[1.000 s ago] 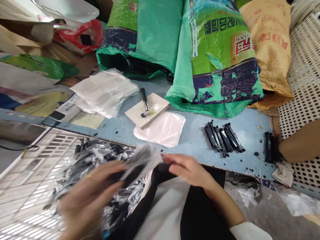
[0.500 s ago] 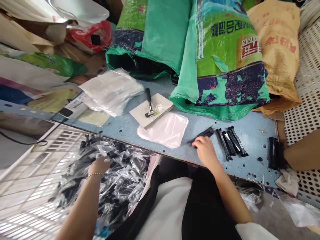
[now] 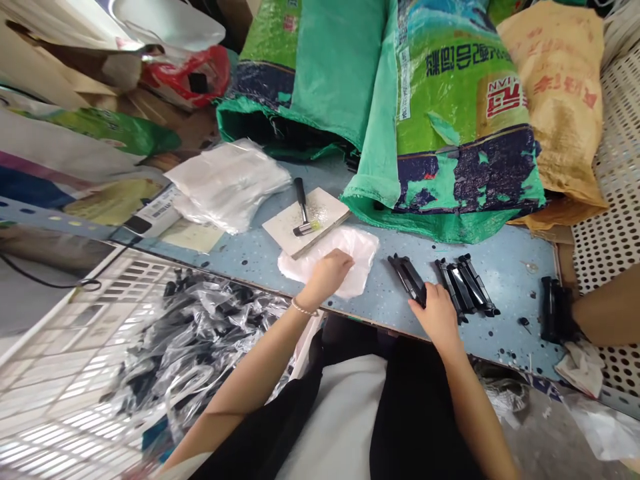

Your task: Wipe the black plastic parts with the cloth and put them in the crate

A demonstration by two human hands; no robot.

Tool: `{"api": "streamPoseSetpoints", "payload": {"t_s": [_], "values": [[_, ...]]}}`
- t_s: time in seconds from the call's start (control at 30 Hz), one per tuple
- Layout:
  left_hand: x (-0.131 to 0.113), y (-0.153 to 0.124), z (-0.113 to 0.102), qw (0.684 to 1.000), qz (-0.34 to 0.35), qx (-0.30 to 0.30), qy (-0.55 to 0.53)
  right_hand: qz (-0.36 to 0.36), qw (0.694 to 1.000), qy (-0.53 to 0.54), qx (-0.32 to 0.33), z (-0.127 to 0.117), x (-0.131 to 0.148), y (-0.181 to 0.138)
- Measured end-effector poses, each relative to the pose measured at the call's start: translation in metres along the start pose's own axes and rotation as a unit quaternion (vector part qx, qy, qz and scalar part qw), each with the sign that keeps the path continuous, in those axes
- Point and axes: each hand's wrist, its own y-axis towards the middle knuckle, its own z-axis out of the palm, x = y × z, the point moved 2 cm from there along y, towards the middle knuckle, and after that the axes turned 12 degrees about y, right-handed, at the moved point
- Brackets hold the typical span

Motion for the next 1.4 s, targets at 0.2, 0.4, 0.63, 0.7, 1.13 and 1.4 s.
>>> {"api": "streamPoseSetpoints", "payload": {"t_s": [0.2,0.4,0.63,0.7,1.13,1.4], "values": [[0.023,-0.001,-0.015,0.986,-0.071,0.035,-0.149,0.135,0.748,0.642,0.096,0.036,0.043,0.023],[0.017,-0.004,-0.017,0.985,-0.059,0.013,-0.161,0.177,0.563,0.799,0.119,0.090,0.098,0.058],[0.027,-0.031,-0.036,0.989,0.037,-0.132,0.056,0.187,0.568,0.800,0.058,0.111,0.095,0.065],[0.030,-0.031,-0.036,0.985,0.037,-0.139,0.096,0.157,0.589,0.791,0.061,0.100,0.091,0.057],[0.027,-0.048,-0.032,0.972,0.206,-0.117,0.011,0.349,0.394,0.734,0.428,0.118,0.061,0.004],[-0.025,-0.095,-0.018,0.953,0.285,-0.085,-0.060,0.143,0.755,0.605,0.208,0.104,0.086,-0.001]]}}
